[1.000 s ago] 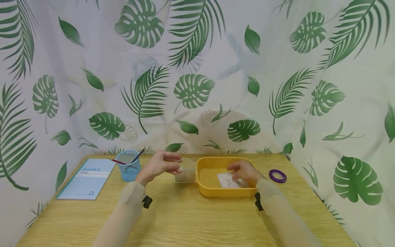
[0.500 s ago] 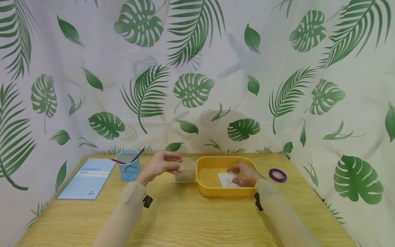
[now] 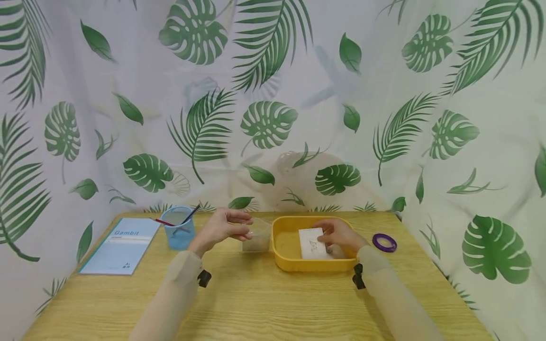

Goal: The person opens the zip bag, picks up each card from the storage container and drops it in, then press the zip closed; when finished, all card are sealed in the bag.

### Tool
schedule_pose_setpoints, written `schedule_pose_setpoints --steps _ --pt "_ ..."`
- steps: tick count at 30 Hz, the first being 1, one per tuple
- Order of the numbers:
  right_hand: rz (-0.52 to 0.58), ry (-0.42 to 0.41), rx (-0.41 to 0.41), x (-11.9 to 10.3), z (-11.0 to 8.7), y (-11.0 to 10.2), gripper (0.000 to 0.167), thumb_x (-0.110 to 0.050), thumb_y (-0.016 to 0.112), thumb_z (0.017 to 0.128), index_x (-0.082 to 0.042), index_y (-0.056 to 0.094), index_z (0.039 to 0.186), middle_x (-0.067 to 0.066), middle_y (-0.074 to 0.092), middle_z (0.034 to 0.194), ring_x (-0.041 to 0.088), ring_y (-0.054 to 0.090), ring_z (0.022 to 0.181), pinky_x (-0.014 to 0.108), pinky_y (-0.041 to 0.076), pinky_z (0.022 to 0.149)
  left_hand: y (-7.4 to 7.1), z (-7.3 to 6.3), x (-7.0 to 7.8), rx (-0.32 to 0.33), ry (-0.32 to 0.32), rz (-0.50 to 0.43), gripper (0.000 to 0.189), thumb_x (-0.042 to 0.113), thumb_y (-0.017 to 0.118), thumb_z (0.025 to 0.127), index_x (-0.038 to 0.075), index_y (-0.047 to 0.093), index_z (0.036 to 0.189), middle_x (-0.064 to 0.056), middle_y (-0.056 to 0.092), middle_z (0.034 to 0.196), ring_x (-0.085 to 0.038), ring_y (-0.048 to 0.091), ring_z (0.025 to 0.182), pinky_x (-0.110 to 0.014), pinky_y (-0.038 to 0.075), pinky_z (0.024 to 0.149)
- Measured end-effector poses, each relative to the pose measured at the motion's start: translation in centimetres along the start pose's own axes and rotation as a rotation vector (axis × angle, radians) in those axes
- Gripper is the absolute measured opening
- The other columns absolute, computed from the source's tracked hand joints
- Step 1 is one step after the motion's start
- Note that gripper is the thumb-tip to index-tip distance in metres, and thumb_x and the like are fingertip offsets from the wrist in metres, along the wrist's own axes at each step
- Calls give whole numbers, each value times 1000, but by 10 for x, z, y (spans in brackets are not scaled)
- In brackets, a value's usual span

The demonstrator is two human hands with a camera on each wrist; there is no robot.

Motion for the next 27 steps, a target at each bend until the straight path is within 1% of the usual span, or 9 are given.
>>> schedule_pose_setpoints --steps 1,4,9,12,16,18,22,25,27 --pt "17 5 -8 0 0 0 43 -7 69 90 1 59 131 18 64 108 21 61 83 38 60 78 0 0 0 1 -2 2 43 0 67 90 -7 57 132 -26 62 129 -25 75 84 -42 62 78" --pt "116 28 -13 -1 2 0 46 -8 66 93 1 54 137 16 63 102 19 63 80 39 62 74 -1 0 0 7 -6 3 43 0 67 90 -7 58 131 -25 62 128 -25 75 83 -41 62 77" --pt "236 -4 46 -12 3 -6 46 -10 65 95 -2 52 139 17 64 101 20 64 84 48 62 77 -1 2 4 9 -3 -2 43 -2 67 90 -8 57 131 -25 63 127 -25 75 82 -37 63 74" --pt "267 -35 77 -21 4 -9 46 -10 65 95 -4 52 139 19 65 101 21 65 84 51 61 78 0 3 4 9 -8 -6 43 -2 67 90 -8 57 131 -24 63 127 -25 75 82 -35 63 74" --pt "280 -97 106 -37 5 -10 47 -9 65 94 -3 52 139 23 66 103 21 67 85 46 62 74 0 2 4 12 -13 -6 43 -1 67 90 -7 57 131 -24 63 127 -25 75 83 -35 63 74" --pt "297 -124 117 -45 5 -10 47 -7 65 94 -2 52 139 24 64 102 21 67 85 44 63 73 0 2 4 15 -18 -4 43 -1 67 90 -7 57 132 -24 63 127 -25 75 83 -36 63 75" --pt "336 -142 148 -56 6 -11 46 -6 65 94 -4 54 139 19 60 95 19 66 83 45 63 74 -1 0 4 15 -16 2 45 0 66 91 -9 55 133 -25 63 128 -26 75 84 -38 62 76" --pt "353 -158 173 -65 6 -13 46 -7 64 94 -6 54 139 14 59 94 18 65 81 44 63 74 -1 0 2 19 -29 -8 44 -1 67 90 -7 56 133 -24 63 128 -25 75 84 -35 63 74" --pt "367 -180 190 -71 5 -14 46 -8 64 95 -7 53 139 13 60 95 17 65 81 44 63 74 -1 0 2 18 -26 -9 43 -1 66 90 -7 57 132 -24 63 128 -25 75 84 -33 63 73"
Point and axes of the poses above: each hand's wrist, its own z-axis towards the middle knuckle, its own y-axis out of the palm, x = y × z, the point moved 10 cm from there along z, towards the middle knuckle
